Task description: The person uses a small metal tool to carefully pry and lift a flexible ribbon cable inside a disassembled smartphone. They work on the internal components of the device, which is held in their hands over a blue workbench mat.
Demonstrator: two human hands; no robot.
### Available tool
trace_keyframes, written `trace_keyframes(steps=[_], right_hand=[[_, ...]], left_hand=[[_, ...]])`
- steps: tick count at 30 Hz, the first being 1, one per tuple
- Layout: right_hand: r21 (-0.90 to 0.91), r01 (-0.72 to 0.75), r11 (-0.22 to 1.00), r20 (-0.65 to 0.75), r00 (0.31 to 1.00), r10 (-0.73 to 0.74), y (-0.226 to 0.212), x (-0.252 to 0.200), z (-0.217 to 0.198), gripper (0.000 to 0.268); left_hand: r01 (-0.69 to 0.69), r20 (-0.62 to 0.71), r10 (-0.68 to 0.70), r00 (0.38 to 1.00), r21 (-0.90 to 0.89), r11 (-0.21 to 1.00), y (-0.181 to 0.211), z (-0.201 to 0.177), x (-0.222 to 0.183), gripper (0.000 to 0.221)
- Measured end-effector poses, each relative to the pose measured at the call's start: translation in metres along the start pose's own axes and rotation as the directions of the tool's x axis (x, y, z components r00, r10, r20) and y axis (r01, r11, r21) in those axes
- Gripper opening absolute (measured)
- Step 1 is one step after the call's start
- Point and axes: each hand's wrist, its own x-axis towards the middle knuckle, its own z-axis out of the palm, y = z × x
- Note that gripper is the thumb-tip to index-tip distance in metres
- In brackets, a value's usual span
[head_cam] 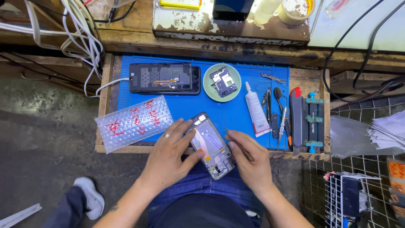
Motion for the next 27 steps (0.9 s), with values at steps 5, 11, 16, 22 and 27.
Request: trace_keyframes(steps=[5, 11, 16, 22, 27], right_hand=[[0.298, 0.004, 0.955, -0.041, 0.999, 0.009, 0.021, -0.016, -0.013, 0.028], [0.764, -0.114, 0.635, -0.037, 0.975, 0.22, 0.049, -0.027, -0.019, 0.026], [0.854, -0.181, 0.489, 0.054, 0.964, 0.262, 0.052, -0.028, -0.022, 0.025], [0.846, -0.305, 0.437, 0.233, 0.949, 0.211, 0.047, -0.043, -0.023, 0.027], [0.773, -0.406, 0.487, 0.327, 0.913, 0.243, 0.059, -0.053, -0.035, 0.029]], left_hand=[[0.02, 0.015, -0.021, 1.0, 0.07, 0.997, 0.006, 0.009, 0.007, 0.052], [-0.017, -0.026, 0.02, 0.999, 0.085, 0.996, 0.017, 0.012, 0.012, 0.047], [-0.146, -0.099, 0.15, 0.984, 0.05, 0.988, 0.041, 0.01, 0.012, 0.041], [-0.359, -0.032, 0.358, 0.933, -0.056, 0.932, 0.054, 0.012, 0.016, 0.035], [-0.355, -0.018, 0.355, 0.935, -0.056, 0.933, 0.051, 0.015, 0.009, 0.026]])
